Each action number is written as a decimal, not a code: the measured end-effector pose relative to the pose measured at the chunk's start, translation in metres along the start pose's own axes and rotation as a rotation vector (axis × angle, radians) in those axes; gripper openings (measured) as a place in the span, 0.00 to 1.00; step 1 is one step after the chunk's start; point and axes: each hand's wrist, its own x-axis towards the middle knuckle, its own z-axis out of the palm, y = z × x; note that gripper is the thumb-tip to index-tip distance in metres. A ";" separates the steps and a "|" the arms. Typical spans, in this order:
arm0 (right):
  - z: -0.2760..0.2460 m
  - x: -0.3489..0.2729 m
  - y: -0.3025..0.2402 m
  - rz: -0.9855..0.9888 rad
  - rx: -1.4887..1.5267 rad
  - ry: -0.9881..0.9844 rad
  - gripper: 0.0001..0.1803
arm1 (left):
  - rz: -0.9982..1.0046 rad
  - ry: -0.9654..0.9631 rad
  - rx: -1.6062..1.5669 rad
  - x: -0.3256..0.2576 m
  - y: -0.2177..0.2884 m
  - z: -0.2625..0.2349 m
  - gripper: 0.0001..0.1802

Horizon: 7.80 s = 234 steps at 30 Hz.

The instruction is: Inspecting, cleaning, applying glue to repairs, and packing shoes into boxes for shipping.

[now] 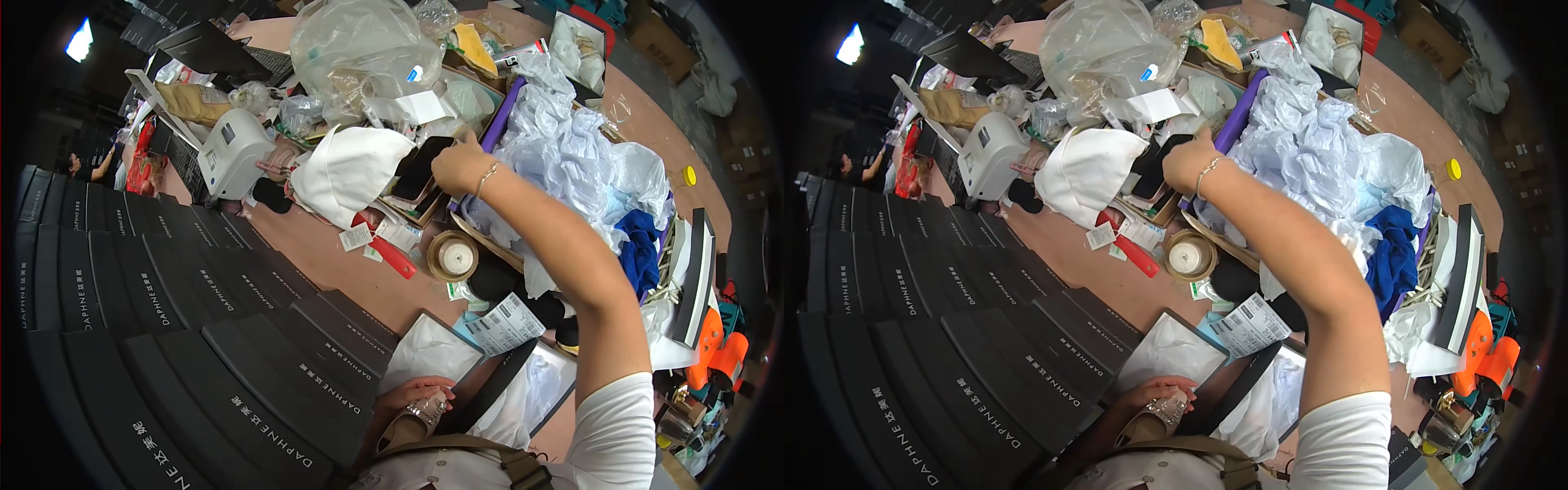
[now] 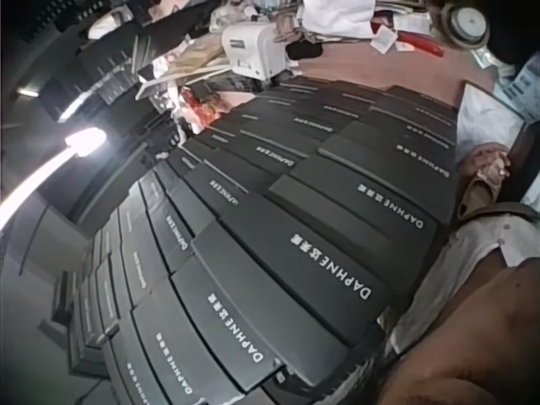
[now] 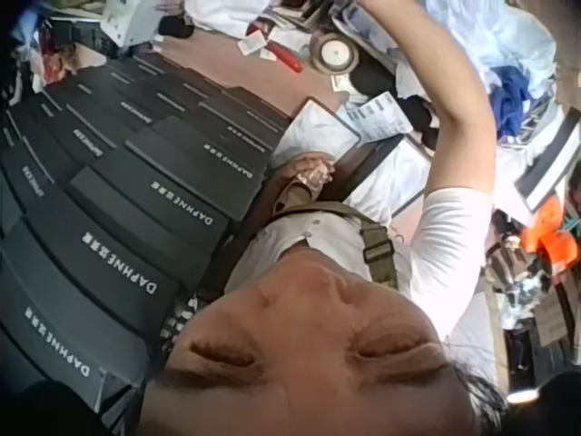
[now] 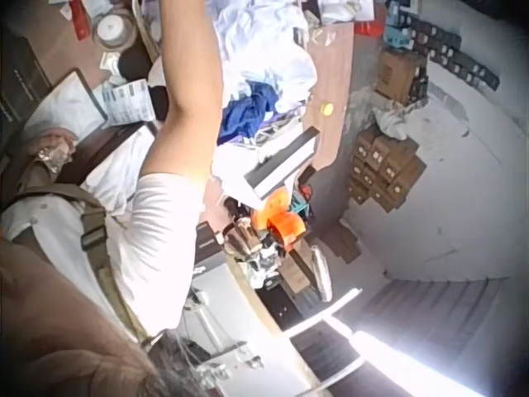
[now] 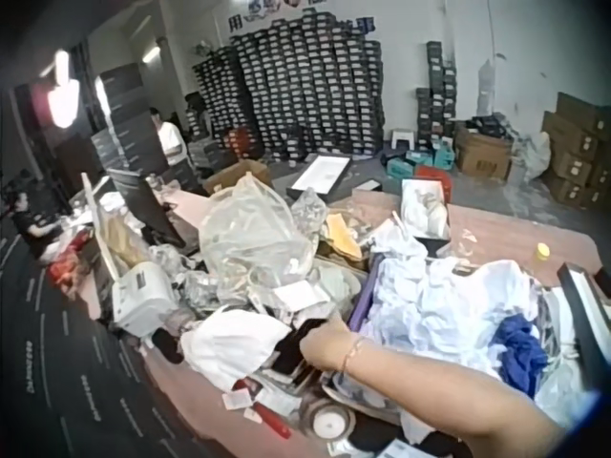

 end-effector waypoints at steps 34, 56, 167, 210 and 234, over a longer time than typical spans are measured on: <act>-0.058 0.031 0.166 0.359 0.078 0.790 0.12 | -0.017 -0.014 -0.049 0.018 -0.034 -0.047 0.27; -0.044 0.049 0.205 0.674 -0.331 0.384 0.19 | -0.017 -0.021 -0.047 0.026 -0.036 -0.053 0.27; 0.136 -0.520 -0.324 0.423 1.341 1.267 0.21 | 0.049 -0.208 0.604 -0.024 -0.067 0.188 0.16; 0.128 -0.518 -0.326 0.465 1.343 1.298 0.15 | 0.075 -0.267 0.627 -0.015 -0.069 0.182 0.17; 0.150 -0.499 -0.286 0.377 2.637 1.492 0.16 | 0.422 -0.100 0.646 -0.016 -0.071 0.204 0.01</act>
